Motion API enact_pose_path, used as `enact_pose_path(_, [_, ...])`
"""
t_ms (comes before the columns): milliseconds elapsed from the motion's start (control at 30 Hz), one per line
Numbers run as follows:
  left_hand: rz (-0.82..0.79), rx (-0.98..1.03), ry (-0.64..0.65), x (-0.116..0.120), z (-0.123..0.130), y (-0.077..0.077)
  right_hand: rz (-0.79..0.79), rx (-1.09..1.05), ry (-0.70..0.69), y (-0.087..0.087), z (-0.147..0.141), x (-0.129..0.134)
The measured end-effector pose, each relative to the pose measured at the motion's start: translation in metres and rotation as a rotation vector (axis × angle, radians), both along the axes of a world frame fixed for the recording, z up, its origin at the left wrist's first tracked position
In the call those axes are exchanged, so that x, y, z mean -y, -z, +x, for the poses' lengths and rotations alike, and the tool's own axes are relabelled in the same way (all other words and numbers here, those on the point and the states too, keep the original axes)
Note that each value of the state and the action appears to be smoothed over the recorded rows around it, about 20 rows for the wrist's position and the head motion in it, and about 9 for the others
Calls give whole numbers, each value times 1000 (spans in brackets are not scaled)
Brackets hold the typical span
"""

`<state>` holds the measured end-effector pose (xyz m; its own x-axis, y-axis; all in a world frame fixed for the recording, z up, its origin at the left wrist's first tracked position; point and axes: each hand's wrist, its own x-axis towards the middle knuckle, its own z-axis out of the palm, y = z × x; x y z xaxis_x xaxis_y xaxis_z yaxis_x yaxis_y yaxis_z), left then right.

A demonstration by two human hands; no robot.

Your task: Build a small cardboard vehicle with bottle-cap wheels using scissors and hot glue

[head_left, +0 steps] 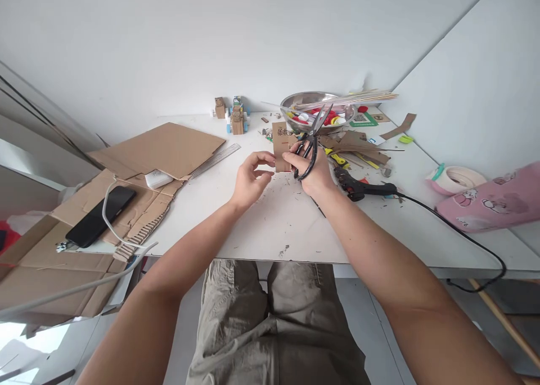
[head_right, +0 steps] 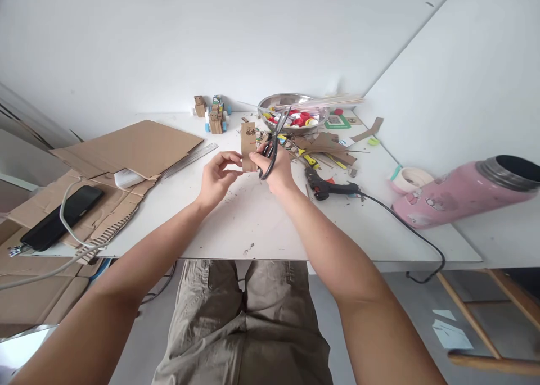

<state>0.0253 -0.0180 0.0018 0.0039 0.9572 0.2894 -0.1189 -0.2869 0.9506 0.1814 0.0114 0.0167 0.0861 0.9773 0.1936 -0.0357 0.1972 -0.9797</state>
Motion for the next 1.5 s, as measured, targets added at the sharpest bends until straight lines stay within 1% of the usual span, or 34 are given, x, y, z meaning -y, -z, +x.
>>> enact_pose_path(100, [-214,123,60,-4,-1,3,48,136,37,1,4,2])
enact_pose_path(167, [-328,141,136,-7,-2,5,106,226,26,1,3,4])
enact_pose_path(233, [-388,144,202,-10,-4,6,153,285,1,2,1,8])
enact_pose_path(267, [-396,157,214,-12,-5,6,162,299,-18,1,0,10])
enact_pose_path(367, [-386,245,168,-16,-11,4,139,348,-113,-4,4,18])
enact_pose_path(467, [-365,331,67,-19,-19,-2,53,536,-203,-11,9,26])
enact_pose_path(533, [-348,369,20,-20,-23,-6,5,734,-204,-14,9,32])
enact_pose_path(600, [-338,390,6,-20,-24,-8,-2,901,-179,-15,6,35])
enact_pose_path(700, [-347,388,-2,-20,-22,-9,42,1034,-122,-12,3,36])
enact_pose_path(800, [-359,380,-3,-19,-19,-9,113,1089,-68,-6,3,33])
enact_pose_path(900, [-361,393,40,-19,-18,-8,152,1145,-50,-5,4,32])
enact_pose_path(1000, [-350,422,75,-20,-20,-6,87,1233,-61,-10,1,36])
enact_pose_path(1133, [-332,432,90,-23,-23,-3,28,1304,-89,-19,-4,41])
enact_pose_path(1500, [-298,411,95,-25,-25,2,-1,1431,-59,-25,-7,45])
